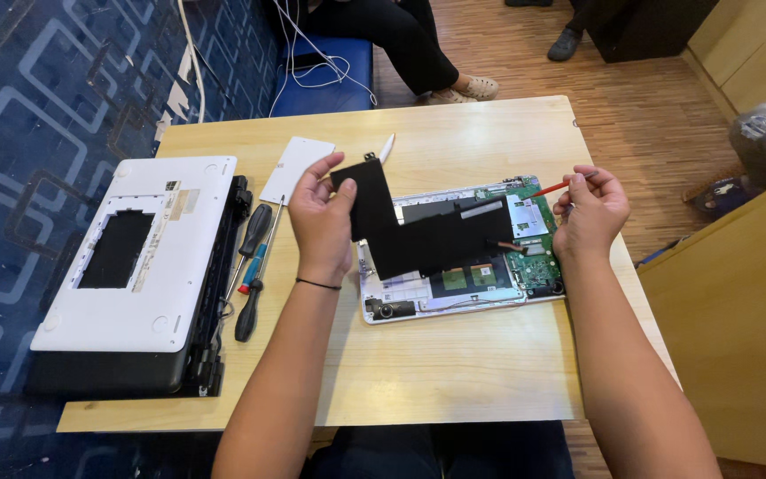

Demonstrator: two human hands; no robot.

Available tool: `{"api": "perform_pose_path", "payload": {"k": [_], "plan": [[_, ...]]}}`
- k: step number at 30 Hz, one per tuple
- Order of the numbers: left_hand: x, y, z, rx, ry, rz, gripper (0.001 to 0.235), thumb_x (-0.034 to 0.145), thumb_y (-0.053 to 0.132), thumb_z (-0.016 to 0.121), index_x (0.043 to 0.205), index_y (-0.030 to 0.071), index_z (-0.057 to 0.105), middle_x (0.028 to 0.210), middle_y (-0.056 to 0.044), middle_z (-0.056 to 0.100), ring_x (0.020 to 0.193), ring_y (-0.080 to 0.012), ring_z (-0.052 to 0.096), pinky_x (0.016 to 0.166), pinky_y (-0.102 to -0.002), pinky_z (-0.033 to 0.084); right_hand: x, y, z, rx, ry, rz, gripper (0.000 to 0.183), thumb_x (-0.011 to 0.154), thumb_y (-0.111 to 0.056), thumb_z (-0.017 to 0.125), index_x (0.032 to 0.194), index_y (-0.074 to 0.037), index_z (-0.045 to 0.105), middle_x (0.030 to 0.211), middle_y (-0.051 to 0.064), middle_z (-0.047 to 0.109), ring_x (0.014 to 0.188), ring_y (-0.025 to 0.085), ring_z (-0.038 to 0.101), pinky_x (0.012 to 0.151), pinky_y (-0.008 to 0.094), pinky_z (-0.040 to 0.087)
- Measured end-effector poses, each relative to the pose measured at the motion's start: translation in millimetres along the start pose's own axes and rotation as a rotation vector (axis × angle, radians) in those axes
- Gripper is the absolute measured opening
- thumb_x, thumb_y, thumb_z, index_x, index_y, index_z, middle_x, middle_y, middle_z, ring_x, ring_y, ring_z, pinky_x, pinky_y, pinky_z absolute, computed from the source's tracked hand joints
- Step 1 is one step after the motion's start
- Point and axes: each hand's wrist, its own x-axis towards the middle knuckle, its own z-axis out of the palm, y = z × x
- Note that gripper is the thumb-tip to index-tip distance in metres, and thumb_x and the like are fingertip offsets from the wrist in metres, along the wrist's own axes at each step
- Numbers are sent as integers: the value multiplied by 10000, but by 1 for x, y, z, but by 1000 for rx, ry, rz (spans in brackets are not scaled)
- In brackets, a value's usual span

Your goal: The person removes the back cover of a white laptop, then uses a screwdriver to remove screws and detach internal components including the battery and a small camera module. The removed parts are placed on the table next to the laptop.

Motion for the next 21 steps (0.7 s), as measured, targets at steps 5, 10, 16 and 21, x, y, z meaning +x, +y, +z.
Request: {"api": "perform_pose_path", "payload": {"k": [5, 10, 16, 21], "plan": [[33, 63, -45, -104, 177, 127, 316, 830, -111, 580, 1116, 25, 598, 819, -92, 617, 734, -134, 622, 662, -239, 550, 5, 3, -5, 44, -31, 52, 111, 899, 15, 577, 948, -82, 598, 767, 60, 612, 473, 77, 502, 397, 174, 395], [63, 115, -150, -141, 452, 364, 287, 730, -134, 577, 909, 83, 631, 845, -109, 649, 771, -186, 639, 726, -291, 556, 1, -6, -1, 58, -55, 117, 143, 889, 26, 557, 933, -102, 603, 783, 54, 620, 463, 94, 475, 409, 199, 358], [31, 127, -248, -240, 755, 246, 379, 651, -189, 425, 834, 86, 612, 870, -195, 666, 790, -286, 710, 712, -426, 640, -4, -13, -1, 11, -57, 130, 141, 928, -2, 536, 927, -131, 595, 788, 41, 627, 467, 100, 468, 438, 201, 360], [4, 111, -280, -198, 845, 102, 481, 622, -195, 374, 878, 134, 614, 944, -178, 625, 834, -276, 676, 692, -481, 619, -7, -18, -1, 18, -30, 154, 139, 931, -9, 551, 909, -136, 602, 793, 38, 653, 465, 106, 468, 460, 215, 362]]}}
